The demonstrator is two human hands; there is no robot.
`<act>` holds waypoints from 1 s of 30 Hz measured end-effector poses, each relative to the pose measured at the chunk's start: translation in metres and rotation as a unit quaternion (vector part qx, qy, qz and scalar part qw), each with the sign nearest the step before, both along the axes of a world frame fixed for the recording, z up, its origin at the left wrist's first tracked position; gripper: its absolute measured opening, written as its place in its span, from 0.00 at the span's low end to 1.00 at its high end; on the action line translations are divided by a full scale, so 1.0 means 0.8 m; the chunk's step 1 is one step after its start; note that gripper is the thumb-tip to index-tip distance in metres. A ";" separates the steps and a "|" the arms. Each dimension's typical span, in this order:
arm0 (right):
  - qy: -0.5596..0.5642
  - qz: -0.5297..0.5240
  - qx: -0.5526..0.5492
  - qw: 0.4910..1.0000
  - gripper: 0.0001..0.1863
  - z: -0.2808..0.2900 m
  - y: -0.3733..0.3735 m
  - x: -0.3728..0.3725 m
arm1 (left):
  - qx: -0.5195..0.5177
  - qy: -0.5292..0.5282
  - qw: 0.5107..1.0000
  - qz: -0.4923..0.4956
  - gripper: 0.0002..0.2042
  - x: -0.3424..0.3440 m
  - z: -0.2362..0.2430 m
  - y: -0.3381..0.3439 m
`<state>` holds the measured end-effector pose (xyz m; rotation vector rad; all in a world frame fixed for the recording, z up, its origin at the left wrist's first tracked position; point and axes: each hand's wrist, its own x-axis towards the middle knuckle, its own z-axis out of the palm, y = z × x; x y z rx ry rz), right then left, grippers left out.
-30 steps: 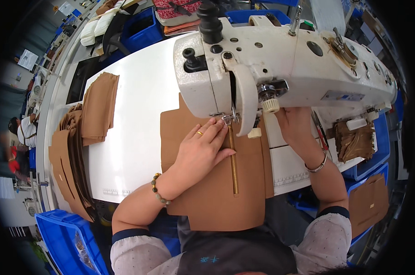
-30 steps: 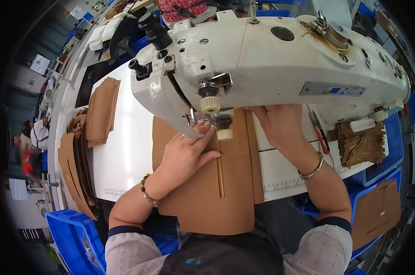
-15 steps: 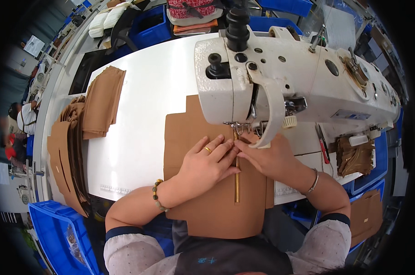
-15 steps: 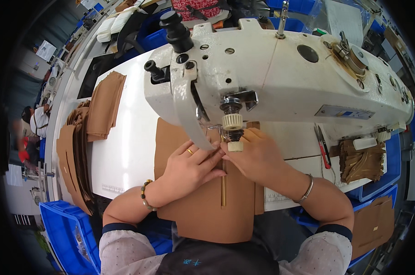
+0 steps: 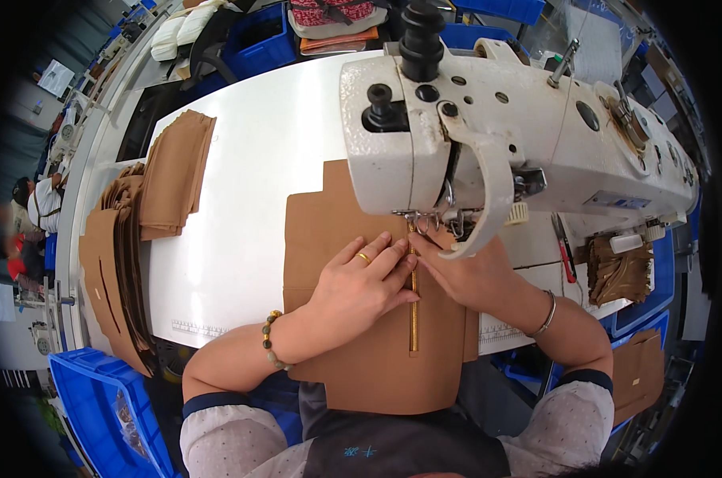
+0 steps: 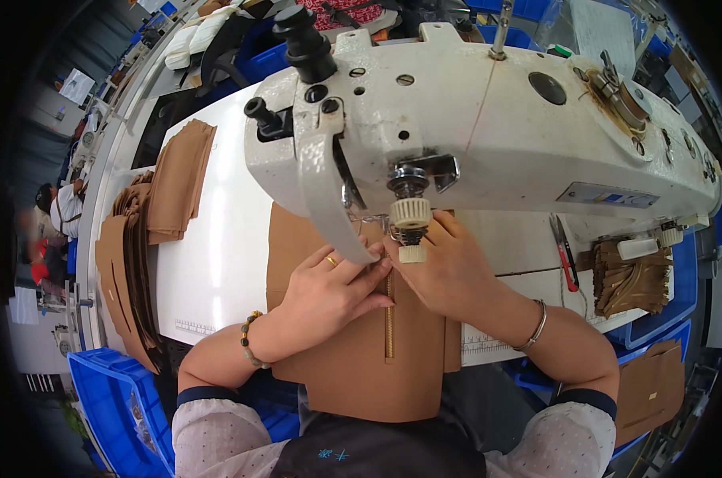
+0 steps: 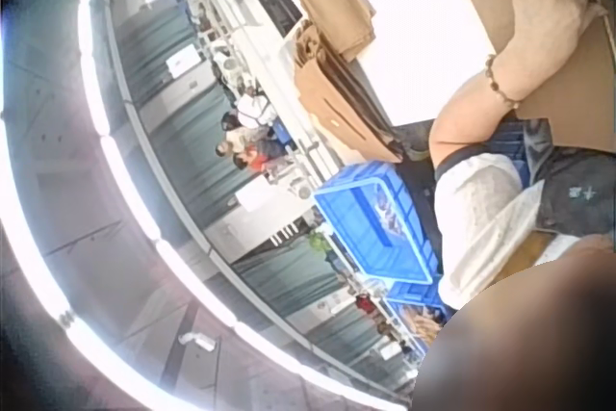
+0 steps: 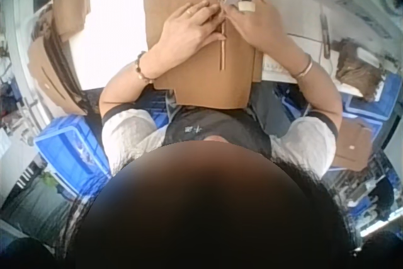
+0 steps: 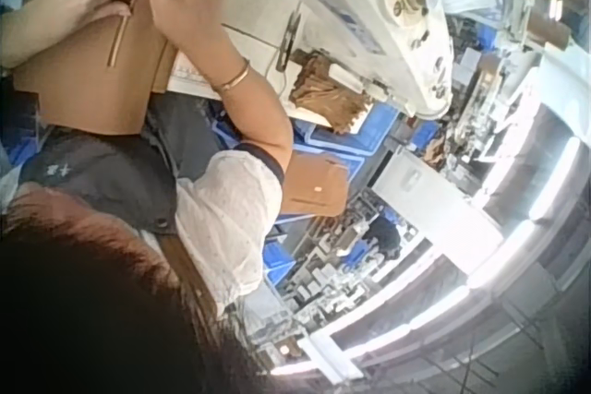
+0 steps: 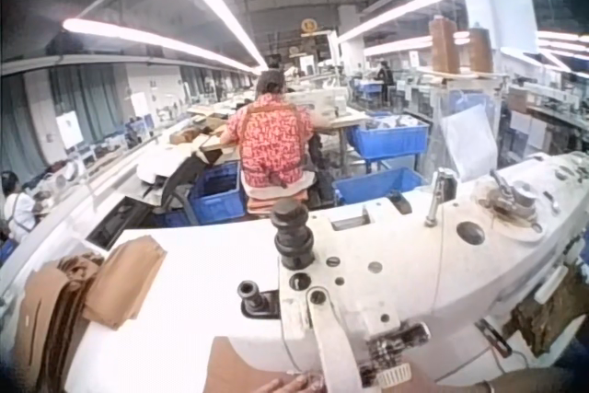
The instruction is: Sewing a zipper into a leather component using a sewing machine.
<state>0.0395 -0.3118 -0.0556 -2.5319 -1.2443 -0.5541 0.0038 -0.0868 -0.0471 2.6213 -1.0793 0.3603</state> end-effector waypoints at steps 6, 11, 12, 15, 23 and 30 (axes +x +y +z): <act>0.047 0.012 0.020 0.999 0.19 0.001 -0.002 -0.008 | -0.024 0.063 0.998 0.007 0.28 -0.002 0.001 0.003; 0.075 0.017 0.025 0.997 0.22 -0.005 -0.004 -0.009 | -0.038 0.085 0.994 0.050 0.38 -0.002 -0.001 0.002; 0.066 0.034 0.033 0.997 0.22 -0.006 -0.005 -0.008 | -0.042 0.083 0.995 0.047 0.38 -0.002 -0.002 0.002; 0.054 0.049 0.035 0.997 0.22 -0.008 -0.006 -0.008 | -0.052 0.079 0.994 0.052 0.38 -0.003 -0.004 0.000; 0.028 0.029 0.009 0.999 0.25 -0.005 -0.001 -0.012 | 0.026 0.064 0.997 0.046 0.38 -0.004 -0.001 0.000; 0.039 0.017 -0.007 0.999 0.30 -0.005 -0.002 -0.013 | 0.036 0.049 0.997 0.046 0.38 -0.002 -0.001 0.001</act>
